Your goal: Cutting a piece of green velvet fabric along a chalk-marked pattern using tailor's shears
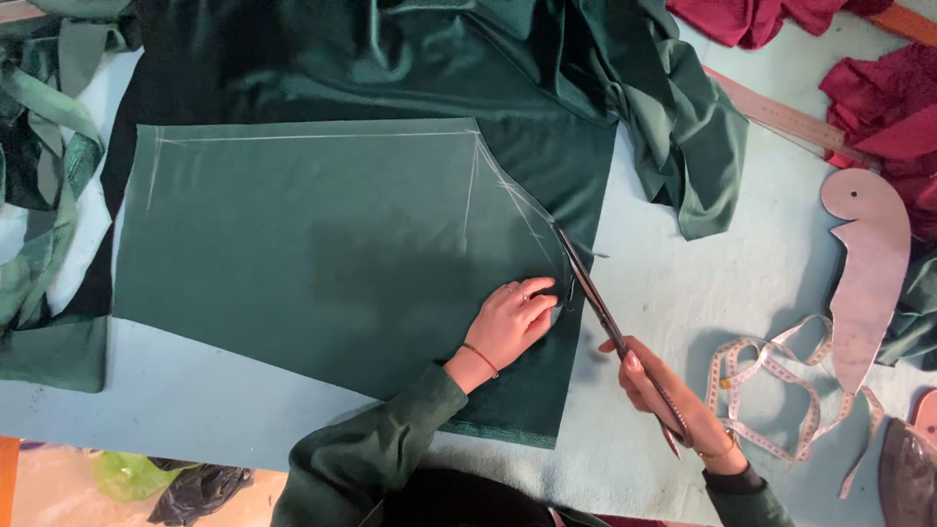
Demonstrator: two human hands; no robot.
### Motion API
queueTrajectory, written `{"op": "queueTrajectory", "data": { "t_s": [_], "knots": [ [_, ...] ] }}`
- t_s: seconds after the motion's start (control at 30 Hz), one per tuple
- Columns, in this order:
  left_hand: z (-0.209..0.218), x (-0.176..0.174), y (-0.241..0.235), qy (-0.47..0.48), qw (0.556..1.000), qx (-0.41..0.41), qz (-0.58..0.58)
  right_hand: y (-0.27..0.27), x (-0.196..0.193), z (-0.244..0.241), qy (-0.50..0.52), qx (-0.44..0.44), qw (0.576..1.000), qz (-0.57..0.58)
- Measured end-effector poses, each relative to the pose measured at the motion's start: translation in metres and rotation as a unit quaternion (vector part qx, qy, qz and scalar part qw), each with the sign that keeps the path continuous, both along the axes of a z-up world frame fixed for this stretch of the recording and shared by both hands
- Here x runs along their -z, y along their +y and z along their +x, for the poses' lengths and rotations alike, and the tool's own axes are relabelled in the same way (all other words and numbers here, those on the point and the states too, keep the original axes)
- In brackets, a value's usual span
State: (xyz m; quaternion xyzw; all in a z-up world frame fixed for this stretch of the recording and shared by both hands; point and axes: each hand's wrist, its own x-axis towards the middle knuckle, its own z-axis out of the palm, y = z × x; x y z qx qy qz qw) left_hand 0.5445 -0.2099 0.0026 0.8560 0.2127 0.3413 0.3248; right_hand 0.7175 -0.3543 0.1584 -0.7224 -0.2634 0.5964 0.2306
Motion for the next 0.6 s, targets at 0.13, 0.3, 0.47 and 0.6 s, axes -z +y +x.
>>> {"op": "queueTrajectory", "data": {
  "t_s": [0.13,0.3,0.47,0.6],
  "knots": [
    [0.0,-0.004,0.0,0.006,1.0,0.005,-0.015,0.01,0.009,0.012,0.012,-0.005,1.0,0.003],
    [0.0,-0.006,0.001,0.005,1.0,0.001,-0.022,0.028,-0.005,0.013,-0.011,-0.036,0.999,-0.011],
    [0.001,-0.003,0.001,-0.003,0.999,0.007,-0.033,0.031,-0.009,0.019,-0.019,-0.03,0.999,-0.016],
    [0.0,-0.002,0.001,-0.004,0.999,0.013,-0.041,0.033,0.009,0.036,0.025,-0.077,0.997,0.0]
  ]
}}
